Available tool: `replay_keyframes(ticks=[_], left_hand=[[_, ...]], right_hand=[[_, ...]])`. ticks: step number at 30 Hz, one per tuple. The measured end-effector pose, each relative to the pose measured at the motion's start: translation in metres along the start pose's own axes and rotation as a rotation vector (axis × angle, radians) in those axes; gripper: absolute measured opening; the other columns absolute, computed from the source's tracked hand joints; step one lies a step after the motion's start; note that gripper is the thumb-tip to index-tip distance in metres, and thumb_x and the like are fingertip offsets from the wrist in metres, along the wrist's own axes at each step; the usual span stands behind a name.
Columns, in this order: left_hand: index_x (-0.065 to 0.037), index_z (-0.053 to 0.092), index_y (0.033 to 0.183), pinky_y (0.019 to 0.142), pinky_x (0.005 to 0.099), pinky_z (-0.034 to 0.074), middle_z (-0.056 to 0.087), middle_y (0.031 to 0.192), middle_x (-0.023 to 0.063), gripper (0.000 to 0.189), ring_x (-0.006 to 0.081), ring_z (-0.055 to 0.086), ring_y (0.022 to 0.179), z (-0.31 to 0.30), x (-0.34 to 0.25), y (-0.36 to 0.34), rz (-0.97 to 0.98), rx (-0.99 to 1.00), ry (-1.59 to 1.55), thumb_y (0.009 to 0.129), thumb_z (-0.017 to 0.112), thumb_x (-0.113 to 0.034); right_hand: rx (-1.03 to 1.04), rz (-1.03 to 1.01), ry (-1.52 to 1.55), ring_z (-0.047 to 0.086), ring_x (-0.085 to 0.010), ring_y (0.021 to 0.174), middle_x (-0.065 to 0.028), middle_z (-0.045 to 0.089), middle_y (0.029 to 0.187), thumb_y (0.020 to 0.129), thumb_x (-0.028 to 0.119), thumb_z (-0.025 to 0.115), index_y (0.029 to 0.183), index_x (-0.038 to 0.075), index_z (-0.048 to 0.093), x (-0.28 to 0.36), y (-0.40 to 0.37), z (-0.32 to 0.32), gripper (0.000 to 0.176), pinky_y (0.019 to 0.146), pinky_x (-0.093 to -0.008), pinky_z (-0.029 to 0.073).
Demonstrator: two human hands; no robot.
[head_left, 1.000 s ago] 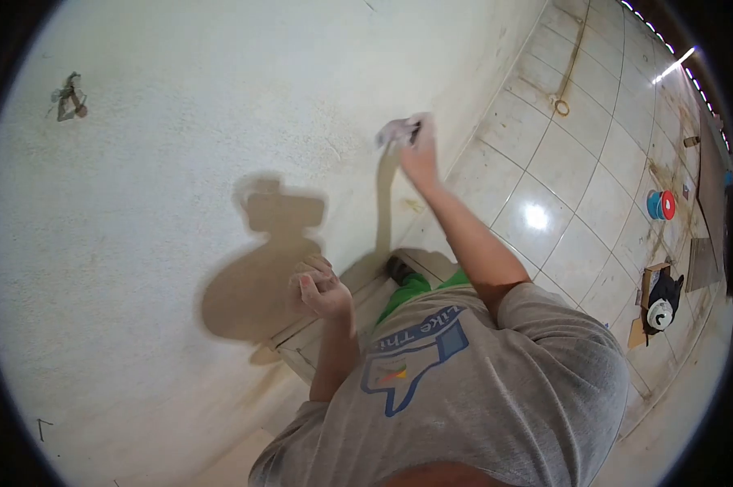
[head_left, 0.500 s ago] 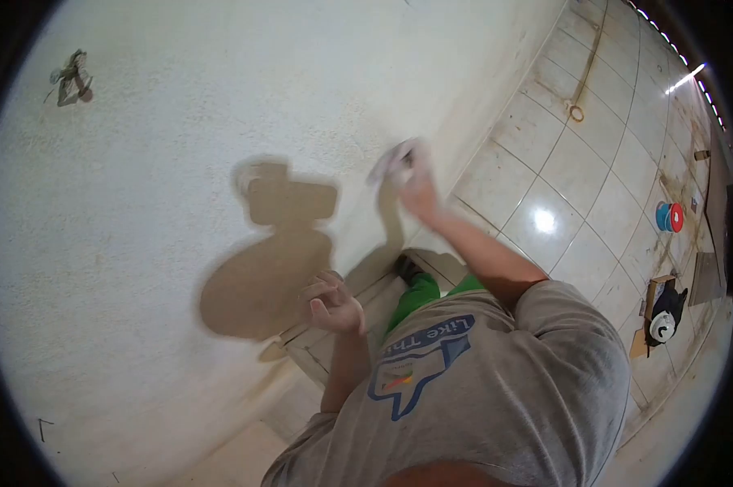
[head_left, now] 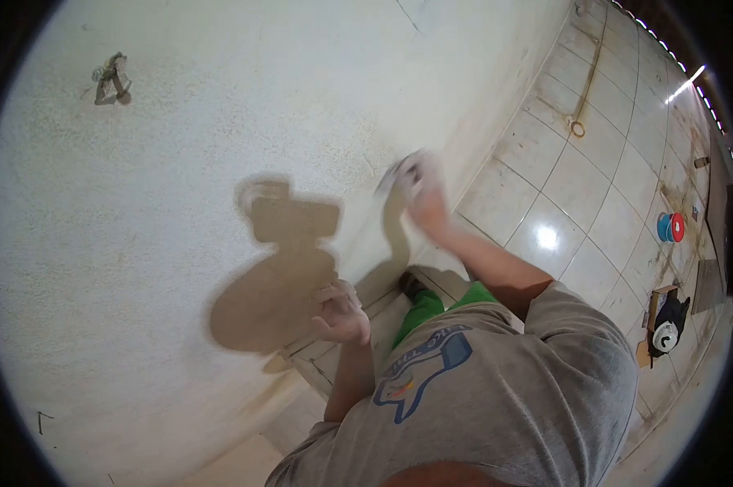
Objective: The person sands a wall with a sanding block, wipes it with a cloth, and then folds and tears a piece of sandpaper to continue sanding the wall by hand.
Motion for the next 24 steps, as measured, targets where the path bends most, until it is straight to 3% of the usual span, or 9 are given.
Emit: replay_keyframes(ticks=[1, 3, 6, 9, 12, 15, 18, 19, 24], left_hand=[[-0.006, 0.055, 0.075, 0.05, 0.0327, 0.032, 0.032, 0.053, 0.0013, 0.063, 0.0191, 0.041, 0.049, -0.001, -0.002, 0.001, 0.01, 0.032, 0.004, 0.099, 0.033, -0.06], [-0.005, 0.055, 0.076, 0.05, 0.0328, 0.033, 0.033, 0.053, 0.0017, 0.065, 0.0197, 0.042, 0.05, -0.005, -0.002, -0.001, 0.001, 0.042, -0.011, 0.099, 0.031, -0.061], [-0.004, 0.056, 0.078, 0.049, 0.0329, 0.032, 0.034, 0.053, 0.0019, 0.067, 0.0199, 0.041, 0.05, -0.009, 0.002, -0.003, -0.016, 0.02, -0.055, 0.099, 0.03, -0.062], [-0.003, 0.058, 0.079, 0.047, 0.0316, 0.029, 0.033, 0.052, 0.0013, 0.069, 0.0184, 0.039, 0.049, -0.011, 0.0, -0.006, -0.002, 0.051, -0.046, 0.099, 0.031, -0.063], [-0.003, 0.06, 0.079, 0.043, 0.029, 0.024, 0.033, 0.052, 0.0004, 0.071, 0.0159, 0.035, 0.047, -0.009, 0.004, -0.005, -0.017, 0.052, -0.042, 0.098, 0.033, -0.065], [-0.003, 0.058, 0.077, 0.043, 0.0293, 0.024, 0.034, 0.052, 0.0007, 0.07, 0.0152, 0.033, 0.047, -0.008, 0.005, -0.002, -0.024, 0.037, -0.024, 0.098, 0.033, -0.065], [-0.004, 0.056, 0.075, 0.044, 0.0294, 0.024, 0.033, 0.051, 0.0011, 0.068, 0.0151, 0.033, 0.046, -0.011, -0.001, -0.001, -0.014, 0.057, -0.012, 0.099, 0.033, -0.063], [-0.004, 0.056, 0.074, 0.044, 0.0295, 0.024, 0.033, 0.05, 0.0011, 0.067, 0.0155, 0.033, 0.046, -0.013, -0.002, -0.001, -0.018, 0.046, -0.017, 0.099, 0.032, -0.062], [-0.004, 0.057, 0.074, 0.043, 0.0297, 0.024, 0.031, 0.049, 0.0013, 0.066, 0.0159, 0.032, 0.044, -0.013, 0.0, -0.01, -0.075, 0.003, -0.022, 0.098, 0.033, -0.06]], right_hand=[[-0.067, 0.238, 0.131, 0.064, -0.0176, 0.09, -0.0074, 0.066, 0.094, 0.092, 0.002, 0.064, 0.104, 0.003, 0.059, -0.039, 0.023, -0.018, 0.013, 0.082, -0.0335, 0.051], [-0.291, 0.299, 0.134, 0.063, -0.0113, 0.085, -0.0056, 0.068, 0.093, 0.095, 0.006, 0.067, 0.106, 0.002, 0.061, -0.085, 0.058, -0.052, 0.014, 0.077, -0.0271, 0.051], [-0.347, 0.213, 0.292, 0.063, -0.0097, 0.081, -0.0062, 0.068, 0.091, 0.095, 0.005, 0.065, 0.104, 0.0, 0.063, -0.076, 0.066, -0.057, 0.01, 0.075, -0.0244, 0.051], [-0.059, 0.185, 0.323, 0.065, -0.0117, 0.082, -0.0057, 0.07, 0.089, 0.094, 0.007, 0.067, 0.097, 0.001, 0.068, -0.02, 0.036, -0.019, 0.007, 0.074, -0.0266, 0.052], [0.512, -0.084, 0.293, 0.067, -0.0139, 0.077, -0.0067, 0.074, 0.088, 0.087, 0.011, 0.073, 0.094, 0.005, 0.075, 0.045, -0.015, 0.022, 0.009, 0.073, -0.0309, 0.054], [0.425, -0.114, 0.311, 0.066, -0.0127, 0.079, -0.006, 0.071, 0.086, 0.09, 0.013, 0.064, 0.097, 0.01, 0.075, 0.038, -0.013, 0.015, 0.013, 0.073, -0.0313, 0.053], [-0.029, 0.265, 0.397, 0.069, -0.0126, 0.076, -0.0067, 0.075, 0.086, 0.091, 0.011, 0.072, 0.093, 0.0, 0.076, -0.021, 0.056, -0.04, 0.012, 0.07, -0.0288, 0.055], [-0.108, 0.279, 0.382, 0.07, -0.0143, 0.078, -0.0082, 0.075, 0.088, 0.09, 0.009, 0.074, 0.099, -0.001, 0.073, -0.028, 0.077, -0.06, 0.013, 0.071, -0.0301, 0.056], [0.196, 0.188, 0.441, 0.067, -0.0156, 0.081, -0.0066, 0.07, 0.086, 0.086, 0.015, 0.079, 0.09, 0.006, 0.058, -0.003, 0.062, -0.017, 0.023, 0.069, -0.0327, 0.054]])
Point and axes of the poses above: each hand's wrist, its own y-axis towards the middle knuckle, its own z-axis out of the palm, x = y × z, the point moved 7 cm from there along y, towards the middle knuckle
